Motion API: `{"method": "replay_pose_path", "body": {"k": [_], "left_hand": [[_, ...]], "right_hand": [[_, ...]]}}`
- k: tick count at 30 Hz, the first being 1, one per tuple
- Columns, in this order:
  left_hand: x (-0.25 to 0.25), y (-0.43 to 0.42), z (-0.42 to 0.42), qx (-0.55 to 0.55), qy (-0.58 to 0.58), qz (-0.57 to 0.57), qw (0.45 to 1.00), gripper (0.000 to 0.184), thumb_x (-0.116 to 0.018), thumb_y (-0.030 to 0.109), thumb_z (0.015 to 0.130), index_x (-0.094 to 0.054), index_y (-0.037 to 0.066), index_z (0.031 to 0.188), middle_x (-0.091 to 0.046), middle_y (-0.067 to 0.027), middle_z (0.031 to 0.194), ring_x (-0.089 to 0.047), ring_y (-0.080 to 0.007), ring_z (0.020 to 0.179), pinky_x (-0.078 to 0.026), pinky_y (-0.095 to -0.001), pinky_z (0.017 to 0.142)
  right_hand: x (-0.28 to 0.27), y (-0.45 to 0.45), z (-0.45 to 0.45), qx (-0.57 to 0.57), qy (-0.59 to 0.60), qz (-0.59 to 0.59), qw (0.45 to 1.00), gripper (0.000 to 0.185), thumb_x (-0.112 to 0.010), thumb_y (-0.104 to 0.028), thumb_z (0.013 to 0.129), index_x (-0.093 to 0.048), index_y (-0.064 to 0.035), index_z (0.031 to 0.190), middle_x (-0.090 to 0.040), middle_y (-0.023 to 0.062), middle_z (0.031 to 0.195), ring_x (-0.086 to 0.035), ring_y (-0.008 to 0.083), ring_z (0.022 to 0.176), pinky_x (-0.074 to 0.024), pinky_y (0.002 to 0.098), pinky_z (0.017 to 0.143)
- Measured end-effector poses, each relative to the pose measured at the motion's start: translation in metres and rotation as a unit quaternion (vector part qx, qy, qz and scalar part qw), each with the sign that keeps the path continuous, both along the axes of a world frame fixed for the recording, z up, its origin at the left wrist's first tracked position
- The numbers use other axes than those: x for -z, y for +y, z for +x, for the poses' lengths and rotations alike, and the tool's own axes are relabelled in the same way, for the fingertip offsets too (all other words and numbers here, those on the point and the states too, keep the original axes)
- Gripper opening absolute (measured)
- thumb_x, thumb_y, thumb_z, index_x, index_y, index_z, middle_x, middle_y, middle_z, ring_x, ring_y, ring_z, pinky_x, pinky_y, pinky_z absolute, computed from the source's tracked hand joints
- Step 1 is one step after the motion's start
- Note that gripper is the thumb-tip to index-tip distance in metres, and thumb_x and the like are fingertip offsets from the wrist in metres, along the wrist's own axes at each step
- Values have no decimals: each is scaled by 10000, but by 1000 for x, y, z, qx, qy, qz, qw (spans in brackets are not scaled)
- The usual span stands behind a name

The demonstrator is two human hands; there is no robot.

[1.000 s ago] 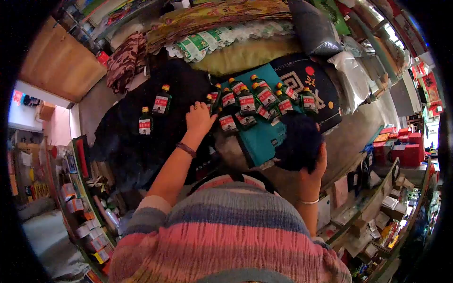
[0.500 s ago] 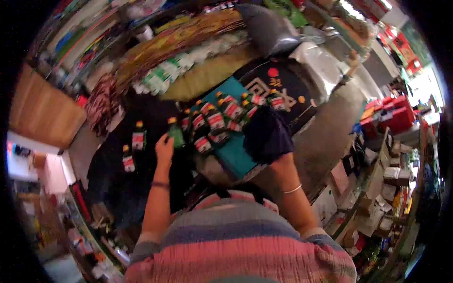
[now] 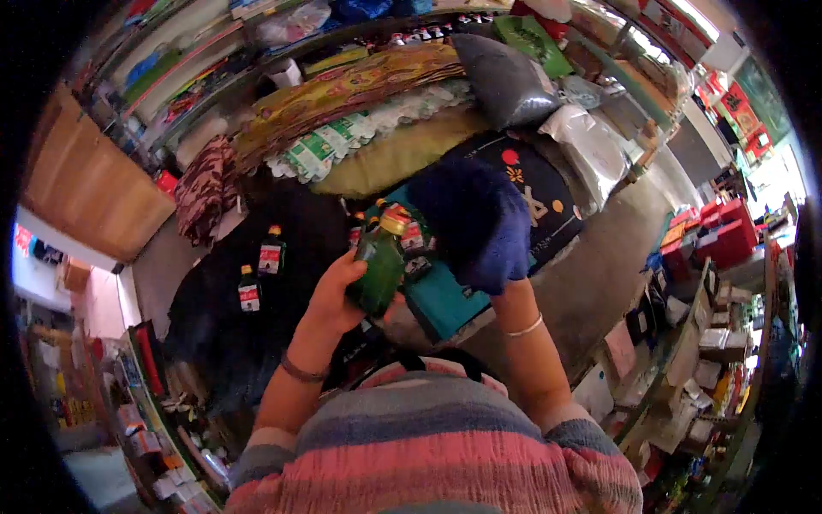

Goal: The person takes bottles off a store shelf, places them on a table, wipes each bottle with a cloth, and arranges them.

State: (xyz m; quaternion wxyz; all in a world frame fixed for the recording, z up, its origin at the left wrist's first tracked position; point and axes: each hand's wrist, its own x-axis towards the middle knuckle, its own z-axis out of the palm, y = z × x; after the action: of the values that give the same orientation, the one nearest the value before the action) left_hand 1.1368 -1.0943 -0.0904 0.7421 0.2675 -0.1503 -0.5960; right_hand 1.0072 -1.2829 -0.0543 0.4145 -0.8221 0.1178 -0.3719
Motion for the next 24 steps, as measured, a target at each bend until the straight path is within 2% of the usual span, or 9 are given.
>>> {"method": "replay_pose_path", "body": {"k": [1, 5, 6, 11, 13, 16, 19, 22, 24], "left_hand": [[-7, -1, -5, 9, -23, 17, 1000, 512, -568, 213, 784, -402, -31, 1202, -571, -204, 972, -628, -360, 758, -532, -435, 503], [-18, 2, -19, 59, -82, 38, 994, 499, -567, 121, 748, -407, -50, 1189, -585, -207, 911, -631, -326, 667, -504, -369, 438], [-18, 3, -18, 80, -89, 33, 992, 500, -568, 95, 737, -408, -52, 1187, -589, -207, 897, -630, -319, 661, -500, -361, 437], [-38, -2, -26, 15, -214, 146, 966, 453, -604, 19, 673, -476, -55, 1101, -598, -185, 858, -631, -315, 673, -516, -385, 522], [-48, -7, -38, -46, -341, 192, 919, 422, -617, 25, 680, -497, -58, 1076, -601, -172, 862, -634, -307, 709, -519, -388, 584], [-50, -14, -36, -58, -710, 79, 697, 432, -651, 61, 686, -507, -60, 1075, -612, -170, 891, -631, -304, 798, -502, -391, 683], [-29, -20, -39, -70, -799, 143, 579, 592, -677, 119, 652, -461, -59, 1173, -565, -219, 1094, -569, -325, 993, -451, -399, 850], [-25, -26, -47, -76, -809, 168, 558, 634, -697, 131, 636, -461, -57, 1194, -531, -240, 1165, -549, -326, 1045, -442, -400, 872], [-27, -28, -48, -105, -780, 110, 608, 616, -689, 107, 667, -453, -52, 1213, -531, -225, 1182, -544, -331, 1058, -437, -414, 886]], "right_hand": [[-6, 4, -5, 60, 46, -168, 983, 492, -610, -248, 777, -505, -65, 1222, -469, 153, 1293, -415, 331, 1209, -311, 418, 1027], [37, -16, 6, -270, -55, 127, 953, 457, -635, -186, 763, -486, -15, 1161, -482, 177, 1200, -452, 346, 1121, -368, 418, 937], [2, -2, 2, -263, -87, -29, 960, 408, -642, -170, 756, -505, -10, 1106, -511, 166, 1135, -476, 343, 1075, -383, 420, 903], [18, 9, 5, -184, -59, -19, 981, 304, -646, -133, 718, -534, 0, 967, -559, 171, 943, -562, 317, 893, -445, 373, 768], [27, 13, 5, -132, -33, 44, 990, 327, -662, -163, 696, -566, -9, 968, -608, 180, 872, -602, 337, 844, -467, 375, 737], [34, 17, -9, -69, 36, 91, 993, 334, -673, -164, 711, -558, -13, 986, -624, 162, 863, -620, 278, 767, -464, 337, 698], [42, 12, -15, -27, 83, 127, 988, 392, -687, -202, 697, -577, -20, 1026, -648, 165, 877, -633, 283, 826, -475, 345, 726], [56, 8, -12, -19, 27, 190, 981, 398, -697, -213, 684, -581, -18, 1011, -646, 162, 884, -631, 304, 851, -473, 353, 747], [56, 5, -14, -8, -25, 171, 985, 388, -699, -211, 687, -579, -13, 998, -634, 158, 876, -627, 297, 837, -470, 350, 748]]}}
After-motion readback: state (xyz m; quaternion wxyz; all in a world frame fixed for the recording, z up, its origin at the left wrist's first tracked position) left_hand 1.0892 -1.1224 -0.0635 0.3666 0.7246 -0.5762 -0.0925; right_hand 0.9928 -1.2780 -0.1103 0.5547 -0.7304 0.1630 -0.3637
